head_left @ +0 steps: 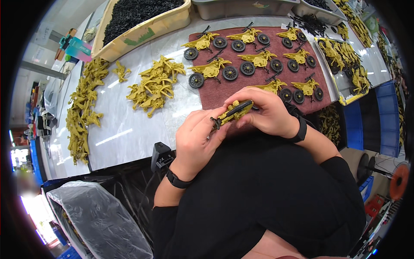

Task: Assembling small plastic toy motorcycles by attaching wheels to the bodies.

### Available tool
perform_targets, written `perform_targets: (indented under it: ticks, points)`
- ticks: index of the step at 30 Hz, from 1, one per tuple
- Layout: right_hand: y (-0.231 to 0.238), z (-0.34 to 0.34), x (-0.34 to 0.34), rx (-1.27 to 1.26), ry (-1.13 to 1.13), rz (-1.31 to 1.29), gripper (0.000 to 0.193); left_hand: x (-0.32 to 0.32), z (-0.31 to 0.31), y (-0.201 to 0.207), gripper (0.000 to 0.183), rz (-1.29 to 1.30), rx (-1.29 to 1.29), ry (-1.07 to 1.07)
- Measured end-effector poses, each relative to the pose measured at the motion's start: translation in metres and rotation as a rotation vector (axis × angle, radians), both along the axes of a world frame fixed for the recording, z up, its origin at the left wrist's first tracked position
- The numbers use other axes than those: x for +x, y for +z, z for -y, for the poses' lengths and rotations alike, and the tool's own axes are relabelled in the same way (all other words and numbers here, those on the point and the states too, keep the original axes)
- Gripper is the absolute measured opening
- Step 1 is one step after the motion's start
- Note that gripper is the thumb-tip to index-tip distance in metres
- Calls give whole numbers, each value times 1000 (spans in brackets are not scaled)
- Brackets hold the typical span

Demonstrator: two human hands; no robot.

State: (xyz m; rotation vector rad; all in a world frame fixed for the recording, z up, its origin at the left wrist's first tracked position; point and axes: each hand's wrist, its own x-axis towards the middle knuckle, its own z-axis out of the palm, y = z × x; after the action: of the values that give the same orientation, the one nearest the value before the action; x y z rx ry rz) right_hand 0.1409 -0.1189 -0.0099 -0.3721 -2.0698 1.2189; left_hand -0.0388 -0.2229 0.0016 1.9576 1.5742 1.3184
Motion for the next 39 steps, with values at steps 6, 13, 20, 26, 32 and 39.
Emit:
perform_targets:
  ticks: [6,13,20,26,32,39]
  points:
    - [6,4,5,46,-1,-21,31,2,-4,3,33,-21,121,-92]
    - [0,10,3,-323,19,-224,25,4,-8,8,40,19,79,-46]
    - [6,-11,8,17,106,-157,37,9,-9,20,43,-166,264,0]
    - [46,1,26,590,-458,-23,40,6,-13,35,44,-369,259,70]
    - [58,25,12,611,-427,265,20,12,-23,36,34,-595,368,94]
    - [43,24,9,621,-453,238,18,20,-23,33,39,-620,371,94]
